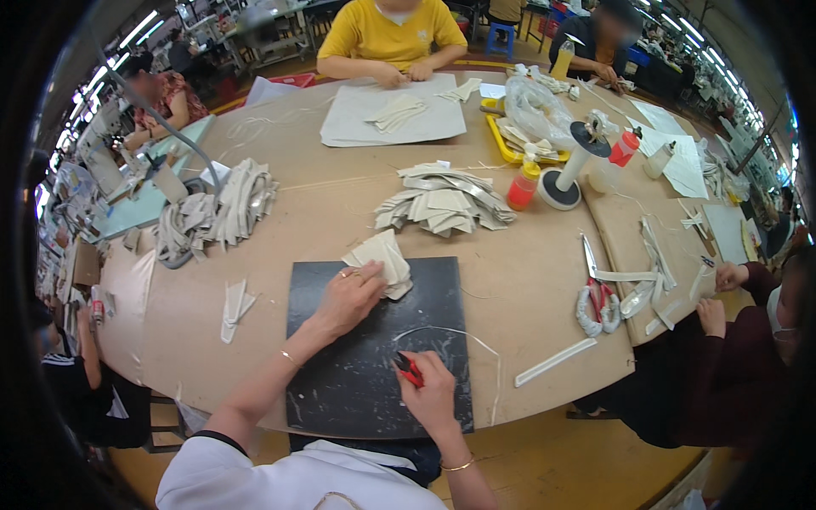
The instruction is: The person uses red-handled scissors to trim the edges of small beige fabric pieces on a black cutting mat. They repeatedly pick up pieces, trim them, and place them back on the table. Other workers are visible in the background performing similar tasks.
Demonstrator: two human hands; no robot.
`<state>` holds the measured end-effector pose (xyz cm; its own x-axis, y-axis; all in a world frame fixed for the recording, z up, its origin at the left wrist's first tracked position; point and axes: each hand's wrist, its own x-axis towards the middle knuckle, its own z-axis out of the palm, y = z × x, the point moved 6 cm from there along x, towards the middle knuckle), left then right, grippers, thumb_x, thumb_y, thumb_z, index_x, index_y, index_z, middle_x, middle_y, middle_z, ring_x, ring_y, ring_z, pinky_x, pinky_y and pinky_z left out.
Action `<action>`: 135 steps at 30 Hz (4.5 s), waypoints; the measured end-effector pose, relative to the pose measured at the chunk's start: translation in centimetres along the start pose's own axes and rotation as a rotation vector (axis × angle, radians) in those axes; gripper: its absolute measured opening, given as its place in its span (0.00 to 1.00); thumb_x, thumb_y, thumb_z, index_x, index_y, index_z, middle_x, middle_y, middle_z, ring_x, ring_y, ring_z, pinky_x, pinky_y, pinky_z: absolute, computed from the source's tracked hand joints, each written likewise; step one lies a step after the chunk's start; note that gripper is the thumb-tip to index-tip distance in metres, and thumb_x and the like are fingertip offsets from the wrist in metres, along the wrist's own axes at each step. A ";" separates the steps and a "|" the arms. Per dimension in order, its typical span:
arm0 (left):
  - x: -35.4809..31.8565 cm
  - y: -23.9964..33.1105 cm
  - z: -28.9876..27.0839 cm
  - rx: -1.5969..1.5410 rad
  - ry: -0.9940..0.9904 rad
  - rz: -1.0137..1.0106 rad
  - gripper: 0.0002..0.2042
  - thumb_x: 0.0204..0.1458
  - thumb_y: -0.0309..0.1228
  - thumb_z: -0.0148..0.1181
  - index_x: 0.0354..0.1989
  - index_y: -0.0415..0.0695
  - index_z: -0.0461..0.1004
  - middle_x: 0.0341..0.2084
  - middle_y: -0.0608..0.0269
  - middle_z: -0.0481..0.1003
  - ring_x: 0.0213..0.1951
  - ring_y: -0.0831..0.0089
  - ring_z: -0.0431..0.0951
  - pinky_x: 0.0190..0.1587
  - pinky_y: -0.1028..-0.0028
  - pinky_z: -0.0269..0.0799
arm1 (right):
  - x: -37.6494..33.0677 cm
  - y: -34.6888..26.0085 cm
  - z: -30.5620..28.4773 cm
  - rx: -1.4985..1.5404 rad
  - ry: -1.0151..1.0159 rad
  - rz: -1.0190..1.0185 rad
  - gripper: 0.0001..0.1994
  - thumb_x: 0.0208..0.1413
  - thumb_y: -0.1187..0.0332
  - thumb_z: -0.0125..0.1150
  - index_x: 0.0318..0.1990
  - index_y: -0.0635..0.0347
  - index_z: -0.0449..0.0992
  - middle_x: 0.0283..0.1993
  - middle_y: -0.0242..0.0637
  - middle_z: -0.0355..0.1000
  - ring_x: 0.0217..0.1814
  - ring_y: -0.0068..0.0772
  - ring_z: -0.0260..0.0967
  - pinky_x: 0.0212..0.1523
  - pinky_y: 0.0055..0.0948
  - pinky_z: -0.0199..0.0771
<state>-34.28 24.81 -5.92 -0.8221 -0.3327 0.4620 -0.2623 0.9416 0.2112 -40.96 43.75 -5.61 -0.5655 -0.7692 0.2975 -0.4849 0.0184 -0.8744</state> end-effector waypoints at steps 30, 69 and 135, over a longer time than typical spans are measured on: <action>-11.5 5.9 -3.6 -0.242 -0.354 -0.286 0.26 0.57 0.40 0.59 0.63 0.44 0.66 0.68 0.47 0.58 0.70 0.51 0.55 0.70 0.52 0.46 | 6.8 0.6 -2.4 -0.589 -0.437 0.047 0.14 0.53 0.67 0.68 0.46 0.60 0.78 0.52 0.39 0.71 0.44 0.45 0.75 0.44 0.37 0.76; -11.1 3.1 -9.7 -1.126 -0.113 -0.663 0.09 0.50 0.23 0.69 0.40 0.43 0.84 0.36 0.63 0.79 0.39 0.74 0.77 0.41 0.74 0.73 | 1.6 -6.0 5.0 0.230 -0.800 0.482 0.06 0.53 0.75 0.69 0.38 0.65 0.81 0.31 0.37 0.79 0.30 0.18 0.73 0.31 0.19 0.70; -14.0 0.6 -5.1 -0.261 0.005 -0.799 0.04 0.47 0.31 0.71 0.28 0.51 0.79 0.66 0.51 0.62 0.71 0.44 0.53 0.68 0.44 0.37 | 1.9 -1.8 7.9 -0.425 -0.493 0.475 0.16 0.53 0.65 0.66 0.20 0.66 0.69 0.12 0.36 0.54 0.15 0.29 0.48 0.19 0.29 0.54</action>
<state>-20.38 29.76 -7.83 -0.4362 -0.8951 0.0925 -0.6387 0.3805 0.6688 -35.89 37.20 -6.47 -0.4636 -0.8097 -0.3598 -0.5353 0.5795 -0.6145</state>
